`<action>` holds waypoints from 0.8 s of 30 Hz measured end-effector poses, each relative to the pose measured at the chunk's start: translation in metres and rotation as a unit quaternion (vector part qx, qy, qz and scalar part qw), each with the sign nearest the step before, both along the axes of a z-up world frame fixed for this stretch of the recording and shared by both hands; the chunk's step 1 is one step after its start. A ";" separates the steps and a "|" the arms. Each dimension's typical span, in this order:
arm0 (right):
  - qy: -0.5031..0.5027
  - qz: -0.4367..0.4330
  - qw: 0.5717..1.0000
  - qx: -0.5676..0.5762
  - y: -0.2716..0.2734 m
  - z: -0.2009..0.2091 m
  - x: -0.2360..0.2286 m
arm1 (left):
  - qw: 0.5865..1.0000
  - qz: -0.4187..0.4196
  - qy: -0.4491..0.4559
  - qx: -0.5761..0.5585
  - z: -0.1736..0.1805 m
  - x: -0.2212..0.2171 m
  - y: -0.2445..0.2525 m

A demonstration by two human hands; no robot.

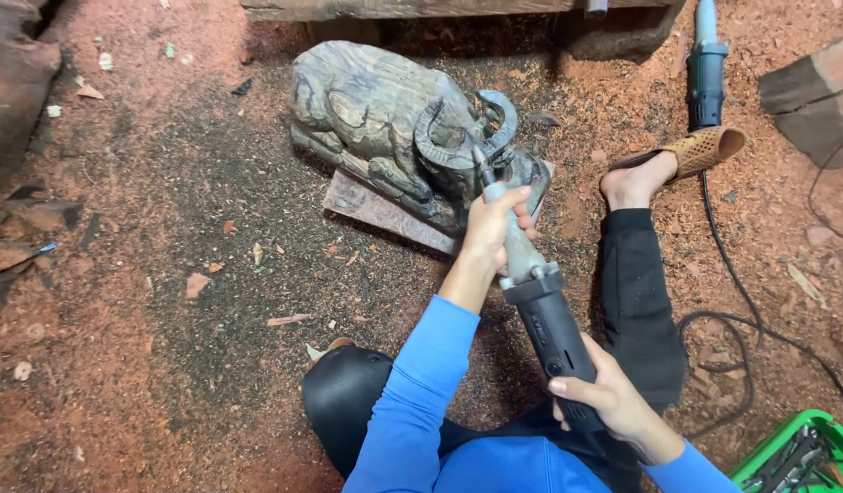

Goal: Using a rotary power tool to carve and detail a wooden sculpture of a water buffalo.

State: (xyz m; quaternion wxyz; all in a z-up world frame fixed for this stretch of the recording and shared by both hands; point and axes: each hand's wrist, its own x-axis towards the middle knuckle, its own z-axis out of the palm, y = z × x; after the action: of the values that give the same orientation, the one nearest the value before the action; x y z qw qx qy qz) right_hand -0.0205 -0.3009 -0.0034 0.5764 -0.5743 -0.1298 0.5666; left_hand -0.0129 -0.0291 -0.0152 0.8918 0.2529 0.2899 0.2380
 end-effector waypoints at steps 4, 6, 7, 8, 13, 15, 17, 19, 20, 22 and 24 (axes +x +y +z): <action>0.066 -0.012 0.998 -0.011 0.013 0.006 -0.002 | 0.998 0.011 0.059 0.021 -0.013 -0.003 0.015; 0.071 -0.014 0.997 -0.017 0.015 0.007 0.000 | 0.998 0.009 0.065 0.026 -0.017 0.001 0.018; 0.075 -0.014 0.997 -0.017 0.014 0.007 0.002 | 0.998 0.009 0.062 0.027 -0.017 0.002 0.017; 0.078 -0.013 0.997 -0.017 0.014 0.006 0.002 | 0.998 0.009 0.060 0.027 -0.017 0.003 0.016; 0.079 -0.029 0.996 -0.019 0.009 0.006 0.009 | 0.999 0.005 0.039 0.023 -0.020 0.015 0.011; 0.084 -0.035 0.996 -0.014 0.007 0.006 0.011 | 0.999 0.002 0.034 0.031 -0.021 0.020 0.010; 0.078 -0.038 0.996 -0.018 0.008 0.008 0.012 | 0.999 -0.002 0.037 0.032 -0.020 0.024 0.009; 0.076 -0.037 0.996 -0.011 0.007 0.005 0.015 | 0.999 -0.005 0.043 0.025 -0.018 0.027 0.008; 0.073 -0.035 0.997 -0.003 0.006 0.004 0.015 | 0.999 -0.007 0.047 0.019 -0.017 0.028 0.007; 0.072 -0.043 0.996 0.009 0.004 -0.004 0.013 | 0.998 -0.020 0.060 0.025 -0.014 0.033 0.005; 0.070 -0.049 0.996 0.022 -0.001 -0.020 0.004 | 0.996 -0.030 0.073 0.030 -0.013 0.028 -0.001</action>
State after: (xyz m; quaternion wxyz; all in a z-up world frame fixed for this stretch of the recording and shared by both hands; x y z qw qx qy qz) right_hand -0.0162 -0.3017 -0.0233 0.6236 -0.5258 -0.0733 0.5738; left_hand 0.0151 -0.0305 -0.0285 0.8669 0.3051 0.3390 0.2010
